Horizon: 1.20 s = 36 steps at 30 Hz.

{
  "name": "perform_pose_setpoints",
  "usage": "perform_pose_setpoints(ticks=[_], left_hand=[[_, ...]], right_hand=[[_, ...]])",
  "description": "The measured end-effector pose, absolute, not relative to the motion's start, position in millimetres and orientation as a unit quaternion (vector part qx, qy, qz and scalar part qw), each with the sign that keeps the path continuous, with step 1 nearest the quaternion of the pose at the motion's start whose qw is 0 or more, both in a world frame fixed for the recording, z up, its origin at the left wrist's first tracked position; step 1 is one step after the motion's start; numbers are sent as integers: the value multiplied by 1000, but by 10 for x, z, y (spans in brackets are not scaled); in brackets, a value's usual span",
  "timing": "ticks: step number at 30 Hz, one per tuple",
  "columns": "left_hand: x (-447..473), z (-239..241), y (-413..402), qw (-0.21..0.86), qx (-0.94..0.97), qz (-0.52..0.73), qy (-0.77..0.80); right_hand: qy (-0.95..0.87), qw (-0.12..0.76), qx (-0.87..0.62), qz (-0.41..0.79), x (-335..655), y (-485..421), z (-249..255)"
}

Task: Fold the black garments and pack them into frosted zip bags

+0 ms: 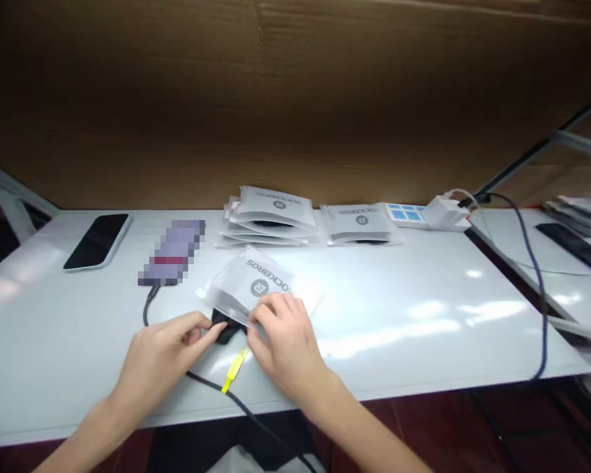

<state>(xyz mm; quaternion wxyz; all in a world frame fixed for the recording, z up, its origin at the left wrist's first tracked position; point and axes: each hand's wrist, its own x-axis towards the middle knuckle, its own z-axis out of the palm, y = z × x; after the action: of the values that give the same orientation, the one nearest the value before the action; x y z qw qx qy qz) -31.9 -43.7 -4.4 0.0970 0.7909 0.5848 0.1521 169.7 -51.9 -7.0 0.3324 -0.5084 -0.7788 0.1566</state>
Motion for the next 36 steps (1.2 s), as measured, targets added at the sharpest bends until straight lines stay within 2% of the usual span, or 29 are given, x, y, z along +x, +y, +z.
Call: perform_pose_setpoints(ticks=[6,12,17,21,27,31,36], left_hand=[[-272,-45,-311,77,766,152,620],[-142,-178,-482,46,856,203,474],[-117,-149,-477,103,915,148,360],[-230,-91,-381,145,930,152,301],[-408,-188,-339,52,877,230,419],[-368,-257,-376,27,873,178,454],[-271,-200,-384,67,891,128,430]], right_hand=[[-782,353,-484,173,1616,-521,-77],[-761,376,-500,171,1620,-541,-128],[-765,387,-496,138,1614,-529,-151],[-765,400,-489,125,1643,-529,-138],[-764,394,-496,123,1718,-593,-106],[-770,388,-492,123,1715,-620,-128],[-776,387,-480,137,1695,-622,-113]])
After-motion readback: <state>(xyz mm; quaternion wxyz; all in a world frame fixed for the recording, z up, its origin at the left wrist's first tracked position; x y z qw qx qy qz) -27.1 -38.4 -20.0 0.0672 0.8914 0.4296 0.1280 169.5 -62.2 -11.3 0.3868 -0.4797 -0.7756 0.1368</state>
